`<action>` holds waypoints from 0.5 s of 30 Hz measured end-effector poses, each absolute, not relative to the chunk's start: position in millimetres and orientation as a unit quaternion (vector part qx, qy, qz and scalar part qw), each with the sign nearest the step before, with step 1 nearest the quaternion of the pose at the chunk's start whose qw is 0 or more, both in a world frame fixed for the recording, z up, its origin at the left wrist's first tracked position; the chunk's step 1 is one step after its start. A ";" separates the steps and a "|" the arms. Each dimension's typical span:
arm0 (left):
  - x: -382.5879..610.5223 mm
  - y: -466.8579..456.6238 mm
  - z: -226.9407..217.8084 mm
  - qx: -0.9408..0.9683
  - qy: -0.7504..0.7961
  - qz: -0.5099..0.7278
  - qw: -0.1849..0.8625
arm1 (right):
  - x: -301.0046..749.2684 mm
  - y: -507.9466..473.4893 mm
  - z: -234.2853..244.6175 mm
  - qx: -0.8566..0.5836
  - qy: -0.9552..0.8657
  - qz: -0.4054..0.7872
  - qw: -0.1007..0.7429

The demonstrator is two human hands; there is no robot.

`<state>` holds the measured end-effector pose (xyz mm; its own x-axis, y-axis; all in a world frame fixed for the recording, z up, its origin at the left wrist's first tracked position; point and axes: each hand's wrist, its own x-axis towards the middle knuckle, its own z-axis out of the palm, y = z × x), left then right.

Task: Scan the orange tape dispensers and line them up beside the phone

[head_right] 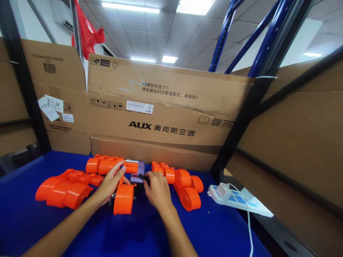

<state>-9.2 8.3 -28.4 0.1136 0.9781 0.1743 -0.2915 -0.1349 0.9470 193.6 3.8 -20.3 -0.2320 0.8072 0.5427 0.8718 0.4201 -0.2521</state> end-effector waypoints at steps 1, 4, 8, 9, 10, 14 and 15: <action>-8.7 7.4 -27.0 0.496 0.345 0.566 0.560 | 196.7 3.3 -16.9 -0.530 -0.768 -0.052 0.356; -6.2 3.5 -23.4 0.505 0.335 0.559 0.566 | 200.2 -0.9 -5.7 -0.499 -0.721 -0.058 0.478; -2.2 -1.4 -23.5 0.524 0.330 0.548 0.562 | 192.0 -11.0 3.0 -0.441 -0.755 -0.068 0.481; -1.7 -2.1 -24.2 0.529 0.330 0.543 0.562 | 189.1 -13.3 3.4 -0.433 -0.767 -0.071 0.468; -1.3 -2.5 -24.9 0.534 0.330 0.539 0.562 | 186.5 -15.0 3.4 -0.429 -0.776 -0.077 0.457; -0.7 -1.9 -26.3 0.547 0.322 0.522 0.569 | 180.8 -17.7 1.5 -0.419 -0.782 -0.108 0.449; -0.6 -1.4 -26.3 0.548 0.321 0.521 0.570 | 180.4 -17.7 1.2 -0.417 -0.780 -0.114 0.452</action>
<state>-0.6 -1.4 -26.3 0.2514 0.9457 0.2059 -0.2421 -0.1445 0.9594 180.4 -17.7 1.2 -0.2430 0.5477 0.8006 0.7534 0.6264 -0.1998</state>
